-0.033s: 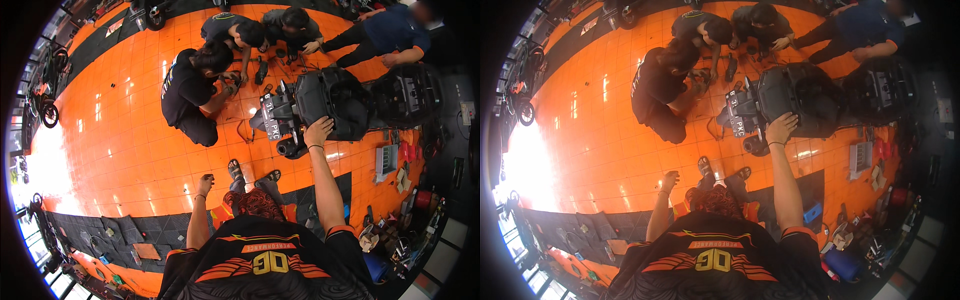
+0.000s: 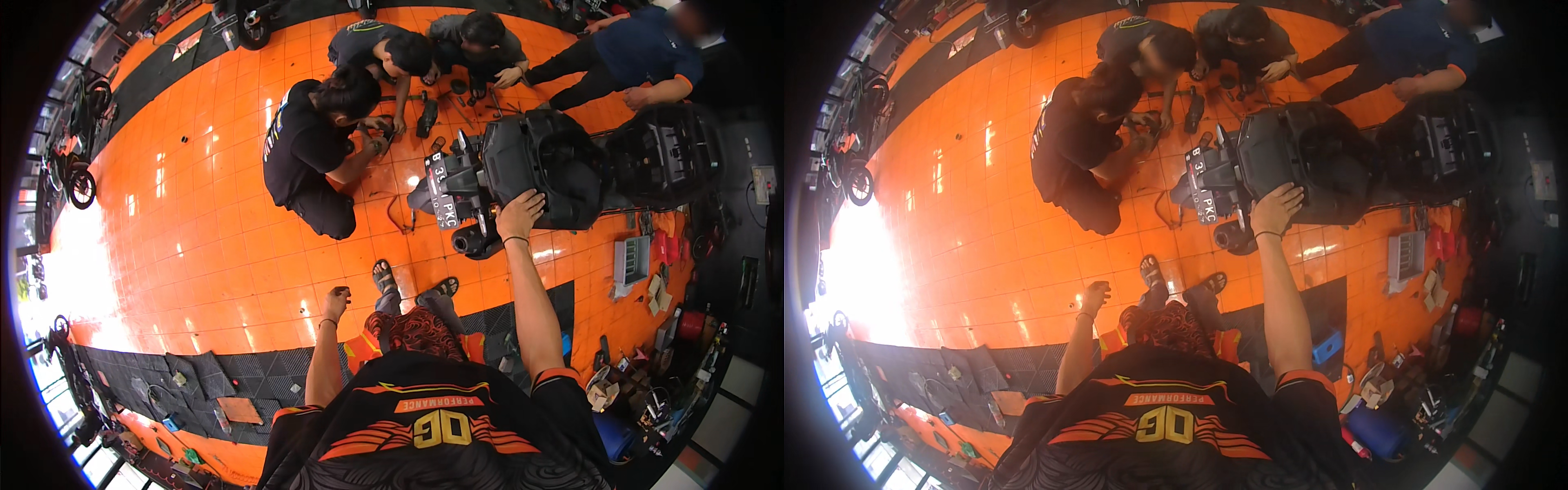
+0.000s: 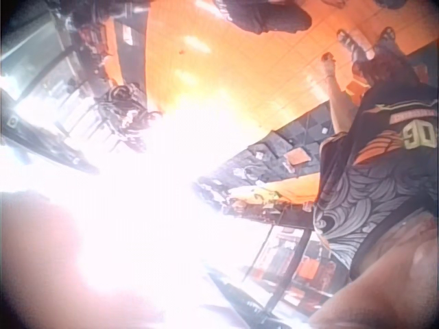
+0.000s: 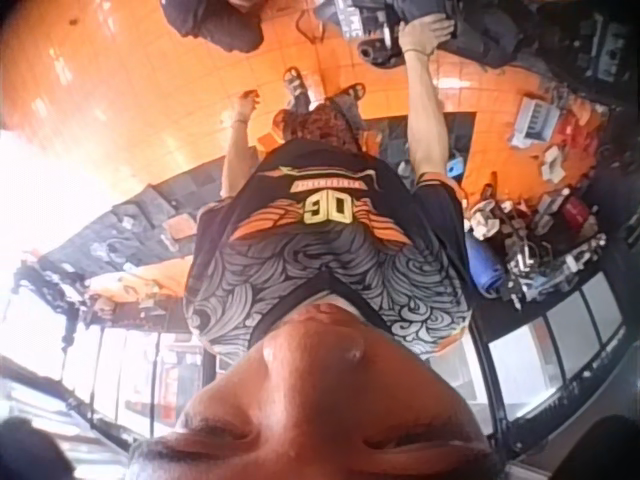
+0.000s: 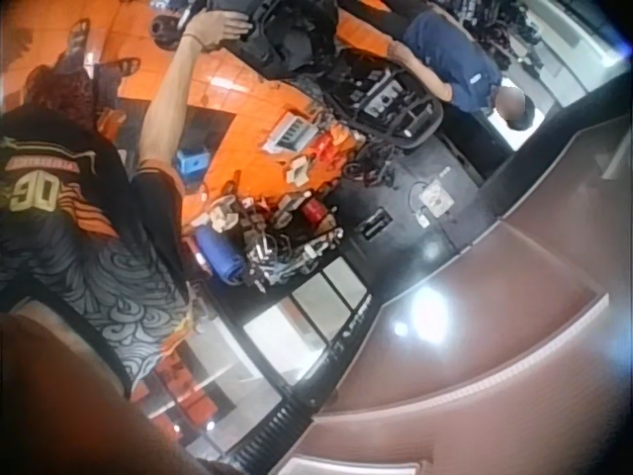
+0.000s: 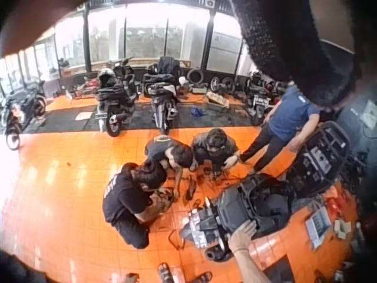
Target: The person uses a wrench to loosen and remove bolts from the engine area of a motorcycle. They then detach a component, likely a starter motor, and place it on the floor. The person walks across the garage to a group of coworkers and observes them working on another motorcycle.
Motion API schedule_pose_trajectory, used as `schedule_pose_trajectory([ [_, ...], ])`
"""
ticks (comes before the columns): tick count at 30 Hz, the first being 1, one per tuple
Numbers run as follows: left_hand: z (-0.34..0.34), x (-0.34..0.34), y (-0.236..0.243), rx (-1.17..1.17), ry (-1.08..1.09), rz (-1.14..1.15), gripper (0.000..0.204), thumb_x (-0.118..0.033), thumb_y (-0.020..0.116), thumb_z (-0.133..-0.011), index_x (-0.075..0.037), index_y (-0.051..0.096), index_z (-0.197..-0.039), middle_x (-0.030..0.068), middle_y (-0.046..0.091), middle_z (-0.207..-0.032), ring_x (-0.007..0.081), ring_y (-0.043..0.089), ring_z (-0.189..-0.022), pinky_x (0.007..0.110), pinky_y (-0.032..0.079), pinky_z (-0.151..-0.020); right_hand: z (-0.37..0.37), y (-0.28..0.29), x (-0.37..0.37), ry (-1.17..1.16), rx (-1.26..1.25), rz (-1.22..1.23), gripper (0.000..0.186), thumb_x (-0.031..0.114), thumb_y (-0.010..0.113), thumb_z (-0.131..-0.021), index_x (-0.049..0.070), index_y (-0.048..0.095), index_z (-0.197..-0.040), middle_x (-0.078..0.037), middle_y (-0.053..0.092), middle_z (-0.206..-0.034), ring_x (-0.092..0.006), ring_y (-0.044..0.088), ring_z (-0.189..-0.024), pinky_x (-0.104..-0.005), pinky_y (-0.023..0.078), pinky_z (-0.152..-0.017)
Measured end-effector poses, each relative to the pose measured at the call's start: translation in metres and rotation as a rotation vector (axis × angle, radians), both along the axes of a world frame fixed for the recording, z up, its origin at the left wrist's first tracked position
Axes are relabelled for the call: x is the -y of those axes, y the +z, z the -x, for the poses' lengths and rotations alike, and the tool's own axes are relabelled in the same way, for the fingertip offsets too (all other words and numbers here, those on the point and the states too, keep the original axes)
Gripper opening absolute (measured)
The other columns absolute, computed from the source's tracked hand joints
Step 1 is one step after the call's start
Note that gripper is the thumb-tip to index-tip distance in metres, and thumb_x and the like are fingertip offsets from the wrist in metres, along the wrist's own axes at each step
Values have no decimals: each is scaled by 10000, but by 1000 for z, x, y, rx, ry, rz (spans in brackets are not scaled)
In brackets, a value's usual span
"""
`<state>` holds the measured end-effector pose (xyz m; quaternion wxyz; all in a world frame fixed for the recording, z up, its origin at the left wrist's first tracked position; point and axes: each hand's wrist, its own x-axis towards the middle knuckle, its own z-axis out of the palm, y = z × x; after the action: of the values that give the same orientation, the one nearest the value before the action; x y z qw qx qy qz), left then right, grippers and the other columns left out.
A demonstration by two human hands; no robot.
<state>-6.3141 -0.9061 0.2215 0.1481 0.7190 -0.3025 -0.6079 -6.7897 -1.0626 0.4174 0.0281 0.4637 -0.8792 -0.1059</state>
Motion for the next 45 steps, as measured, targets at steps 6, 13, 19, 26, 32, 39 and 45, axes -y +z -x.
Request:
schedule_pose_trajectory([
  [6, -13, -47, -10, 14, 16, -140, 307, -232, 619, -933, 10, 676, -1111, 123, 728, -946, 191, 708, -740, 302, 537, -575, -1, -6, 0, 21, -25, -6, 1073, 422, 758, -813, -183, 154, -1462, -442, 211, -1497, -540, 280, -1414, -549, 262, -1176],
  [13, -33, -60, -3, 8, 72, -154, 384, -248, 614, -914, -18, 615, -1222, 142, 707, -1049, 232, 682, -794, 338, 528, -637, 5, -7, -4, 25, -60, 32, 1075, 424, 769, -800, -174, 170, -1462, -435, 230, -1494, -536, 291, -1410, -549, 271, -1170],
  [19, -33, -54, -6, -6, 55, -115, 330, -239, 611, -934, -32, 625, -1190, 138, 713, -1041, 229, 691, -797, 333, 525, -625, 8, -10, -1, 11, -64, 47, 1069, 426, 775, -789, -160, 189, -1465, -422, 245, -1495, -527, 302, -1409, -549, 280, -1165],
  [26, -11, -38, -15, -52, -122, -79, 319, -219, 538, -943, -24, 646, -1172, 115, 712, -951, 196, 673, -700, 313, 523, -594, 16, -5, -6, -34, -41, 119, 1041, 386, 770, -820, -144, 166, -1483, -409, 194, -1525, -528, 258, -1428, -553, 257, -1177],
  [32, -5, -44, -3, -36, -163, -143, 360, -263, 594, -939, -29, 634, -1210, 122, 725, -1016, 227, 707, -828, 354, 550, -654, 18, -21, -15, -68, -28, 134, 1042, 352, 791, -799, -130, 181, -1494, -387, 185, -1544, -514, 230, -1445, -546, 234, -1188],
  [39, -35, -36, -8, 18, -160, -37, 318, -221, 588, -905, -5, 690, -1115, 116, 728, -923, 191, 703, -743, 304, 536, -599, 17, -35, 5, -19, -122, 211, 1001, 329, 773, -814, -144, 191, -1477, -395, 191, -1536, -523, 292, -1412, -560, 239, -1183],
  [45, -30, -38, 21, 76, -58, -88, 329, -250, 615, -930, -28, 674, -1165, 107, 735, -965, 194, 719, -765, 304, 539, -602, -4, -24, -2, -54, 37, 132, 638, 143, 476, -951, -139, 247, -1475, -394, 218, -1532, -508, 265, -1435, -552, 220, -1189],
])
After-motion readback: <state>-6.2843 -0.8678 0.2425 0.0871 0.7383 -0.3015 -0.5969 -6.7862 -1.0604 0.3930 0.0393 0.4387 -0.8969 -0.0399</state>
